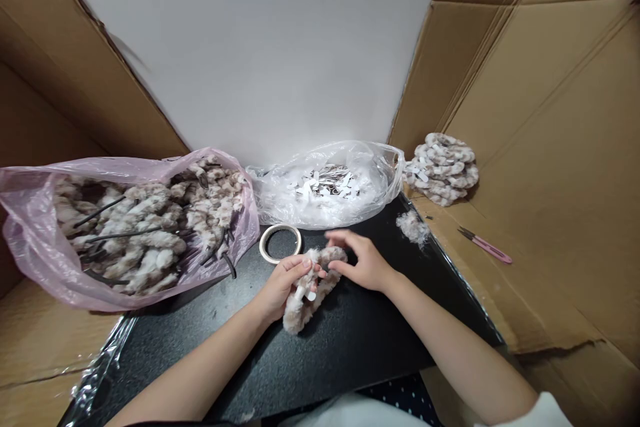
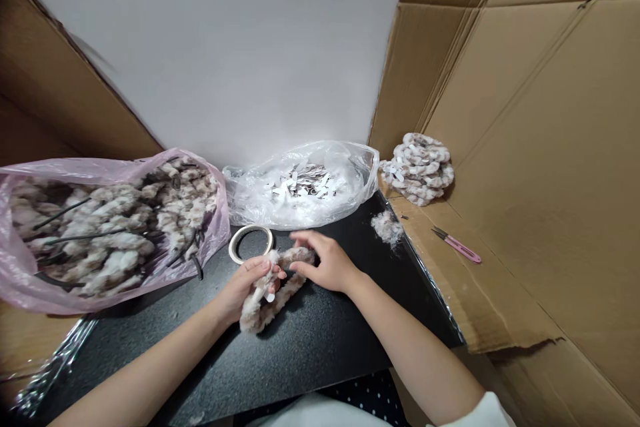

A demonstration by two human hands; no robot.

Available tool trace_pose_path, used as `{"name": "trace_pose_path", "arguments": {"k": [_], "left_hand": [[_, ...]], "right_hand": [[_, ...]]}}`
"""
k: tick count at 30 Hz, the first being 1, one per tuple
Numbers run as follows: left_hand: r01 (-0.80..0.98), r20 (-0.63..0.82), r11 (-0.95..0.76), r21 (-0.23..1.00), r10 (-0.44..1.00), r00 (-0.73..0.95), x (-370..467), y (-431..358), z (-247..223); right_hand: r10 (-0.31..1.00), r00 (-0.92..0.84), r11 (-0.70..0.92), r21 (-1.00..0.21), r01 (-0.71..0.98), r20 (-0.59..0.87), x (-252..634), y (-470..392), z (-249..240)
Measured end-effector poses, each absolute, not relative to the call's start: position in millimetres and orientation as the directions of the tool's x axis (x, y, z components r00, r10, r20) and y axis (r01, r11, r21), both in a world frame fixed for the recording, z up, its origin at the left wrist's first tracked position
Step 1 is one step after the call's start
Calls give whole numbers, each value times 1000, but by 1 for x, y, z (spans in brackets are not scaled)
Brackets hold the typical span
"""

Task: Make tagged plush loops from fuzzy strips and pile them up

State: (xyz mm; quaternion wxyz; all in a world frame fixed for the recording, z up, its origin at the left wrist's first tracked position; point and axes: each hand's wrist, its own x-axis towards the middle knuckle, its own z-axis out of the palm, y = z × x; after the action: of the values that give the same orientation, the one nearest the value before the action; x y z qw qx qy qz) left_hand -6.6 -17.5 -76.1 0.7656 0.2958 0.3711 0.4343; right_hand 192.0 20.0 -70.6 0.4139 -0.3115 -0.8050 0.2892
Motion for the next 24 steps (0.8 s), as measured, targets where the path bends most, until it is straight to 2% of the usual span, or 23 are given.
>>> {"name": "trace_pose_path", "arguments": {"k": [1, 3, 7, 9, 11, 13, 15, 17, 19, 21, 24], "left_hand": [[-470, -301, 438, 766, 891, 340, -7, -17, -76], [-525, -275, 412, 744, 906, 322, -8, -17, -75], [-604, -244, 379, 701, 923, 296, -13, -15, -72], [-616, -245, 384, 688, 922, 300, -15, -14, -71], [-618, -250, 391, 682, 919, 305, -16, -13, -71], [-614, -256, 396, 683, 917, 307, -17, -12, -71], [-606, -261, 396, 690, 917, 303, -16, -12, -72], [-589, -266, 395, 705, 917, 298, -16, -12, -73], [-557, -274, 402, 726, 913, 302, -14, -13, -73], [-510, -285, 416, 753, 905, 317, -13, -13, -73], [-410, -314, 453, 792, 877, 364, -11, -13, -73]], "right_hand": [[733, -504, 633, -729, 260, 456, 191, 19, -72], [774, -416, 616, -721, 318, 478, 196, 23, -74], [827, 24, 488, -738, 466, 562, 226, 42, -73], [764, 223, 406, -719, 564, 606, 238, 50, -69], [656, 321, 334, -644, 688, 683, 239, 53, -66], [618, 254, 353, -551, 756, 744, 231, 48, -64], [684, 56, 496, -520, 696, 727, 216, 37, -64], [745, -231, 641, -576, 507, 626, 199, 24, -67], [751, -447, 641, -697, 320, 486, 184, 13, -71], [761, -518, 561, -797, 226, 389, 175, 8, -75], [789, -494, 512, -835, 199, 366, 173, 8, -78]]}}
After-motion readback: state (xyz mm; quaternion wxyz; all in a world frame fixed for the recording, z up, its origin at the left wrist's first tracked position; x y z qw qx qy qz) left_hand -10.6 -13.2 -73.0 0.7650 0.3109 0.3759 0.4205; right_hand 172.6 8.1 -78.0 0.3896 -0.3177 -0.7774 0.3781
